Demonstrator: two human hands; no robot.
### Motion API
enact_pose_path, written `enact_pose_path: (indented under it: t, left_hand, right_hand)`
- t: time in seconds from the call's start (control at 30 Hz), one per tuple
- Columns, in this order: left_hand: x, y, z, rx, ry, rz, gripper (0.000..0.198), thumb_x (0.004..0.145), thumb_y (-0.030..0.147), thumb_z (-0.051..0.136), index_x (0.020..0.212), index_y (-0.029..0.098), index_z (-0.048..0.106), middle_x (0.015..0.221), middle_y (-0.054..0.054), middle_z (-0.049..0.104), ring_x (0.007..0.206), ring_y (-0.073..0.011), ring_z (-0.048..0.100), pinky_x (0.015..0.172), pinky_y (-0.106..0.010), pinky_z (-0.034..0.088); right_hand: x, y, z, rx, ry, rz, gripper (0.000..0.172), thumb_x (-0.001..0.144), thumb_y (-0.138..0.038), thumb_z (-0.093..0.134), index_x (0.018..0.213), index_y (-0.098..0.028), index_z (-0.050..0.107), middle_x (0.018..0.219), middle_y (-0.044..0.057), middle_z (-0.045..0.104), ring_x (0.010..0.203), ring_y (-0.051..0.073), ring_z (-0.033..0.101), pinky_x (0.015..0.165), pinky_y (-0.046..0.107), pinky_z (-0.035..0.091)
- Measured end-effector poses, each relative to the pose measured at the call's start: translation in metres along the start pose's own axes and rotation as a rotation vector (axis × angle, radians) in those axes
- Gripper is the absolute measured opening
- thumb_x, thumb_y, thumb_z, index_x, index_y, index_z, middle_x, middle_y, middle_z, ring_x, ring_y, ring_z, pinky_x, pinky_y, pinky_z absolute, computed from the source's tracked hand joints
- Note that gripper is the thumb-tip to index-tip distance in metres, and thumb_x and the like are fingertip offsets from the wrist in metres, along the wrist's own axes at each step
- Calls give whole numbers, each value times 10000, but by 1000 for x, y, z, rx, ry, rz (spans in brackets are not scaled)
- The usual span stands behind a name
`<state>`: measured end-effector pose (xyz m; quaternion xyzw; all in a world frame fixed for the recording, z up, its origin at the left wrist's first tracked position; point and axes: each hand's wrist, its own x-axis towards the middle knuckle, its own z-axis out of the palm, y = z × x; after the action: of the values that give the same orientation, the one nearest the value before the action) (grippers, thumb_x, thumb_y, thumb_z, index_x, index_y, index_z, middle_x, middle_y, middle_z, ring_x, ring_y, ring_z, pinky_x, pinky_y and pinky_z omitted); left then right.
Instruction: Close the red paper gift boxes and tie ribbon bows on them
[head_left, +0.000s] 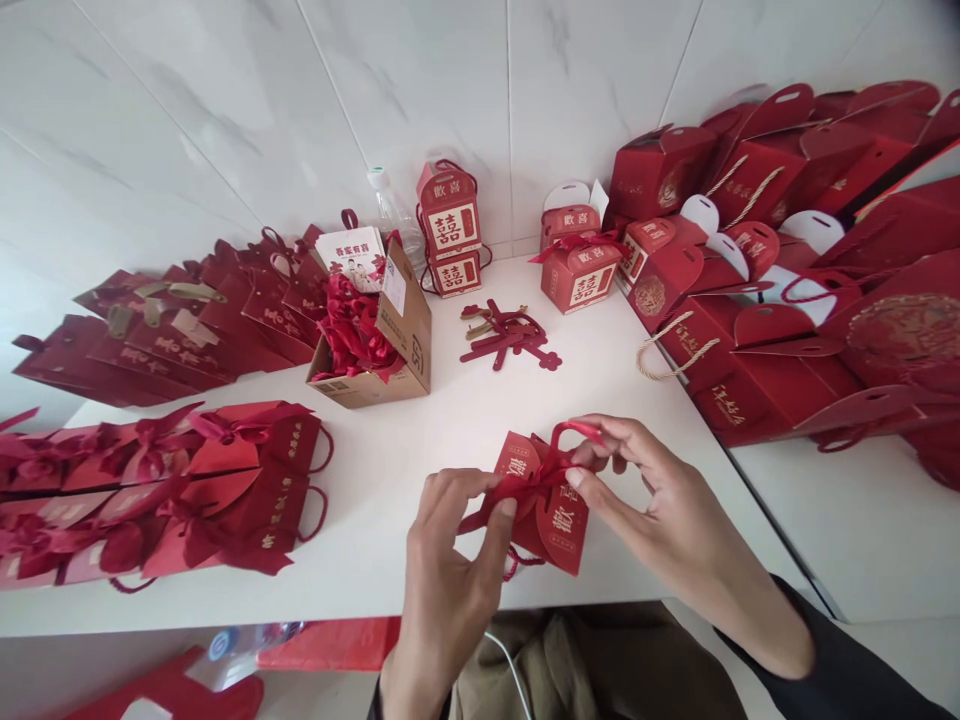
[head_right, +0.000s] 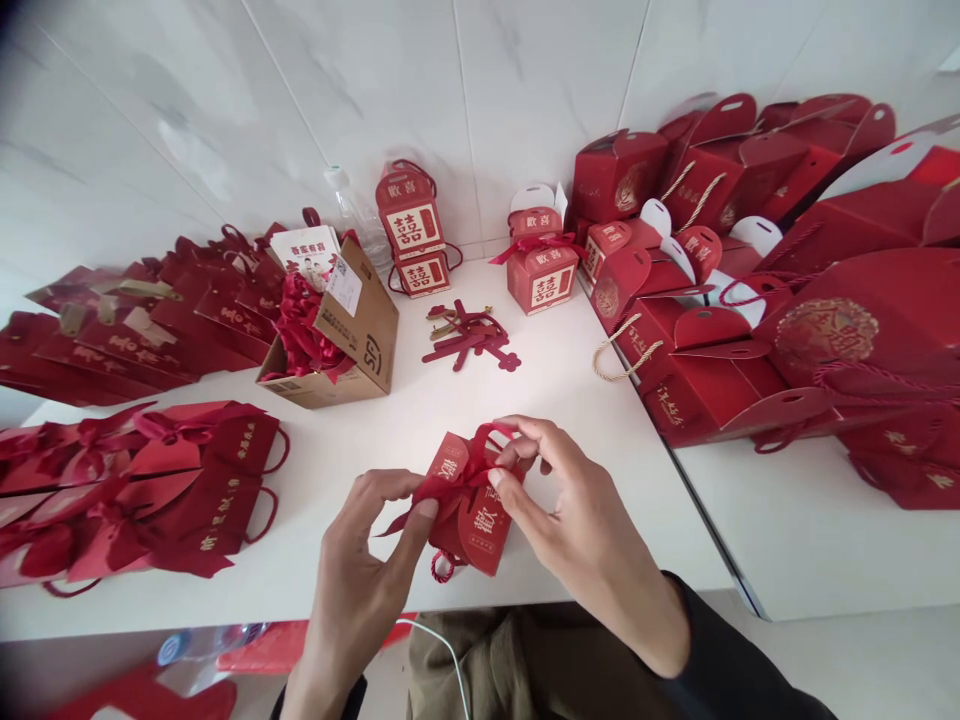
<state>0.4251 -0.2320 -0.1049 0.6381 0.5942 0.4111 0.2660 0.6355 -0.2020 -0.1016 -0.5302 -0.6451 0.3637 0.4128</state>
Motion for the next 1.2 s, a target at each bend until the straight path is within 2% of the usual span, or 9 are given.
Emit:
enact_pose_path:
  t: [0.1,0.23,0.37,0.57,0.73,0.9,1.0,1.1,1.2]
  left_hand:
    - [2,1,5,-19,28,-36,119,974,237,615,910,276,707,889,17,692,834,-135,626,678,-212,514]
    - [-3,3,6,-44,49,-146,127,973,251,607,895,269,707,857,28,709,763,-125,618,652,-210,506]
    - [-7,3,6,-27,54,-181,130,970,268,604,881,264,699,846,29,706,759,-125,621,625,-200,503]
    - [-6,-6,6,46,81,-35,120,955,205,610,905,279,689,837,45,701,750,-113,637,627,-187,519]
    - [-8,-7,5,97,75,12,138,966,167,592,925,273,669,867,38,700,782,-116,644,667,-199,539]
    - [-10,-11,6,191,143,133,185,953,99,558,948,262,647,883,15,677,812,-134,636,675,-216,549]
    - [-9,-12,5,200,115,109,189,960,103,552,930,260,653,885,6,682,812,-141,643,678,-231,544]
    - [-9,-11,1,185,61,25,141,981,194,578,1071,269,658,932,-9,676,849,-154,638,740,-269,549]
    - [-12,-9,-6,163,26,-15,316,988,290,580,1301,262,562,980,-27,654,879,-168,610,788,-306,546]
  right_hand:
    - [-5,-1,-2,-12,8,-14,206,1040,-363,618,1241,-323,618,1010,-31,674,915,190,642,834,296,495]
    - [-15,4,-4,7,-28,28,165,1066,-384,612,1224,-342,596,1089,-37,685,956,175,646,805,249,518]
    - [-21,8,-4,27,-50,60,131,1081,-390,589,1199,-340,561,1100,-41,676,964,161,648,777,225,518]
    - [-21,9,-5,11,-57,49,104,1088,-392,563,1156,-314,553,1063,-24,657,953,178,639,755,248,500]
    - [-23,9,-6,-27,-45,45,115,1088,-404,556,1120,-294,546,1017,-13,640,883,191,626,735,278,482]
    - [-24,11,-6,-21,-26,53,114,1086,-404,554,1127,-300,532,921,-34,611,815,181,614,736,286,469]
    - [-21,12,-6,-22,-43,60,118,1077,-397,560,1152,-309,540,959,-34,623,870,185,615,770,292,467]
    - [-16,11,-8,-1,-70,74,169,1058,-423,598,1187,-318,569,1043,-27,647,978,199,610,822,293,470]
    - [-12,8,-9,13,-58,94,181,1057,-475,616,1146,-317,622,1000,-34,665,955,197,620,802,281,473]
